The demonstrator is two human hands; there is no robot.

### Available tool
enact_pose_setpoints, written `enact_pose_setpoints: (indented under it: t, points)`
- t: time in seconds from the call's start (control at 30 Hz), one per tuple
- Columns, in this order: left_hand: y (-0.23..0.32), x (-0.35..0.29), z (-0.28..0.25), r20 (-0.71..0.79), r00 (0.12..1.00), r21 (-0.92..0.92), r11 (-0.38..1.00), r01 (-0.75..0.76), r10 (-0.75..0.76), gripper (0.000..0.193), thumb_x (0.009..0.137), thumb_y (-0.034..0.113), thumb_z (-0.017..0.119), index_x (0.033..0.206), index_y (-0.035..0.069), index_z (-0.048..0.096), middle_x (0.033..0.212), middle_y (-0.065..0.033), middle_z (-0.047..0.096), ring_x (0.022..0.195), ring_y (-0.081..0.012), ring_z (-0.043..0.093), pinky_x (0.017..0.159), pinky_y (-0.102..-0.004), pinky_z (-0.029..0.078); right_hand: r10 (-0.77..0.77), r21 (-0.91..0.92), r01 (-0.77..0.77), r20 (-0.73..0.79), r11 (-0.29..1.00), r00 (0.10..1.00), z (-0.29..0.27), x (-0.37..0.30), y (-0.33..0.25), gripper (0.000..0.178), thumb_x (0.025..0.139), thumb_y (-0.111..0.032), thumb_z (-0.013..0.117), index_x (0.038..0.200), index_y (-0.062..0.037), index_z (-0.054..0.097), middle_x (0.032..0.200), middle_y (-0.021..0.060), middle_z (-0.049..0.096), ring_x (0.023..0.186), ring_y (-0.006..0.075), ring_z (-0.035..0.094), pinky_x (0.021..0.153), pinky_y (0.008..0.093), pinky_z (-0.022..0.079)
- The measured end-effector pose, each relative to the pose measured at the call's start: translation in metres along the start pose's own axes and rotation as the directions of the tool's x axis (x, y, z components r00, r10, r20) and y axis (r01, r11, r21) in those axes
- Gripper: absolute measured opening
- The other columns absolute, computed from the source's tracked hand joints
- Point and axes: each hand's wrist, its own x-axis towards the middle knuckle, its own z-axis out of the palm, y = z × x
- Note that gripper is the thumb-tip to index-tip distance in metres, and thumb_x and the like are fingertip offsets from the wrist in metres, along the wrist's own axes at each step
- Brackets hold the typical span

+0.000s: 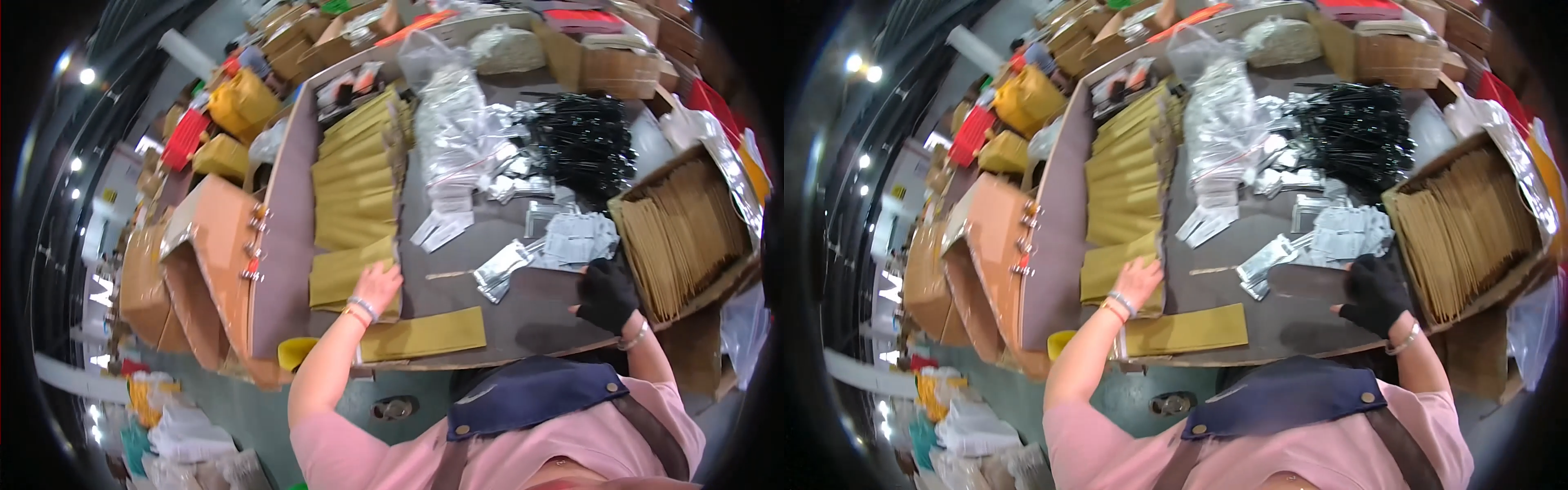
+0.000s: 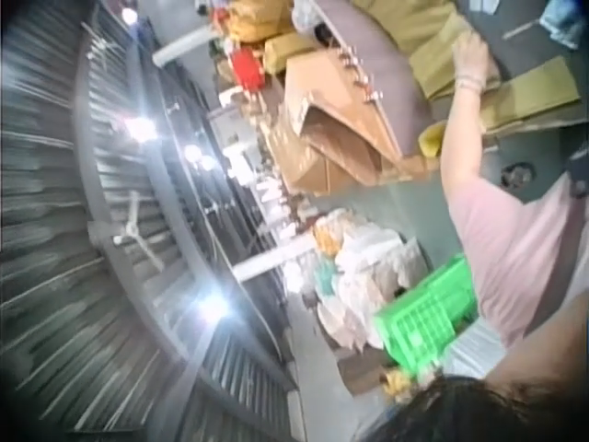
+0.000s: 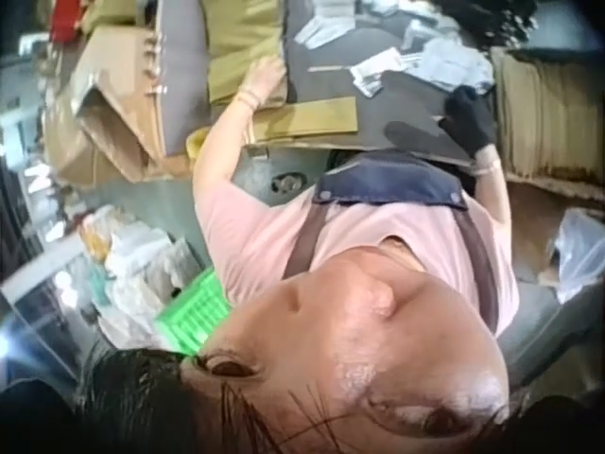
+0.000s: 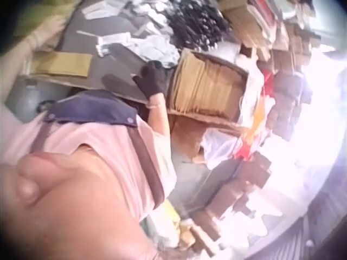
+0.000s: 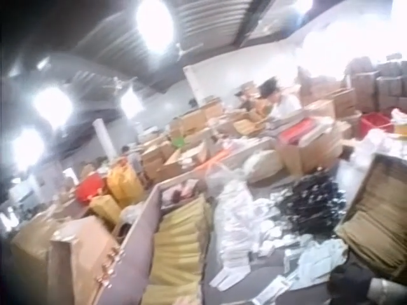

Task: Picking up small packets and black bundle ties and placing them into a yellow sleeve at a production workstation.

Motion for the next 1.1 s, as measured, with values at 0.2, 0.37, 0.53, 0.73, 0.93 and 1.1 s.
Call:
enact_pose_setpoints:
  t: [0.2,0.37,0.53,0.73,0.93,1.1]
  points:
    - [0.111,0.024,-0.009,-0.132,0.980,-0.443,0.893,0.077,-0.149,0.036,0.072,0.019,0.072,0.106,0.015,0.064,0.122,-0.0075,0.055,0.099,-0.0290,0.054,0.083,-0.0396,0.048,0.030,0.003,-0.030,0.078,1.000,0.996,0.007,-0.004,0.001,0.061,0.059,-0.035,0.083,0.107,-0.0065,0.059,0.104,0.0131,0.057,0.096,0.0346,0.057,0.084,0.0424,0.046]
    - [0.175,0.021,-0.020,-0.036,0.999,-0.652,0.758,-0.026,0.003,0.056,0.064,0.027,0.081,0.116,0.023,0.062,0.136,-0.0094,0.045,0.117,-0.0363,0.044,0.098,-0.0479,0.039,0.007,0.006,-0.007,0.016,1.000,1.000,0.012,-0.001,0.001,0.060,0.057,-0.034,0.084,0.104,-0.0061,0.059,0.099,0.0135,0.058,0.094,0.0351,0.056,0.080,0.0421,0.047]
    - [0.169,0.014,-0.020,0.014,1.000,-0.642,0.767,0.009,0.001,0.060,0.060,0.026,0.083,0.115,0.022,0.062,0.137,-0.0072,0.043,0.118,-0.0348,0.042,0.099,-0.0478,0.037,-0.043,-0.016,0.044,0.082,0.999,0.996,0.018,-0.002,-0.003,0.062,0.061,-0.038,0.082,0.109,-0.0047,0.059,0.104,0.0131,0.058,0.097,0.0341,0.057,0.083,0.0422,0.047]
    - [0.175,0.014,-0.027,-0.113,0.990,-0.708,0.706,-0.017,-0.089,0.058,0.061,0.025,0.082,0.115,0.015,0.062,0.135,-0.0117,0.044,0.113,-0.0377,0.046,0.095,-0.0490,0.039,-0.118,-0.069,0.133,0.182,0.989,0.976,0.029,0.005,-0.003,0.064,0.061,-0.039,0.082,0.110,-0.0050,0.059,0.103,0.0133,0.058,0.095,0.0336,0.055,0.083,0.0433,0.044]
    - [0.185,0.018,-0.002,-0.166,0.801,-0.751,0.600,0.275,-0.575,0.073,0.061,0.033,0.083,0.120,-0.001,0.055,0.134,-0.0180,0.044,0.121,-0.0383,0.040,0.102,-0.0546,0.030,-0.124,-0.106,0.137,0.122,0.985,0.985,0.032,0.008,-0.007,0.063,0.056,-0.029,0.084,0.109,-0.0078,0.058,0.103,0.0114,0.056,0.096,0.0318,0.053,0.085,0.0418,0.043]
    - [0.208,0.017,0.005,0.038,0.689,-0.701,0.472,0.535,-0.724,0.080,0.061,0.038,0.084,0.124,0.000,0.052,0.136,-0.0201,0.042,0.128,-0.0433,0.033,0.105,-0.0582,0.023,-0.188,-0.159,0.205,0.117,0.966,0.975,0.040,0.008,-0.012,0.062,0.055,-0.030,0.083,0.108,-0.0093,0.059,0.103,0.0073,0.056,0.096,0.0282,0.053,0.088,0.0414,0.039]
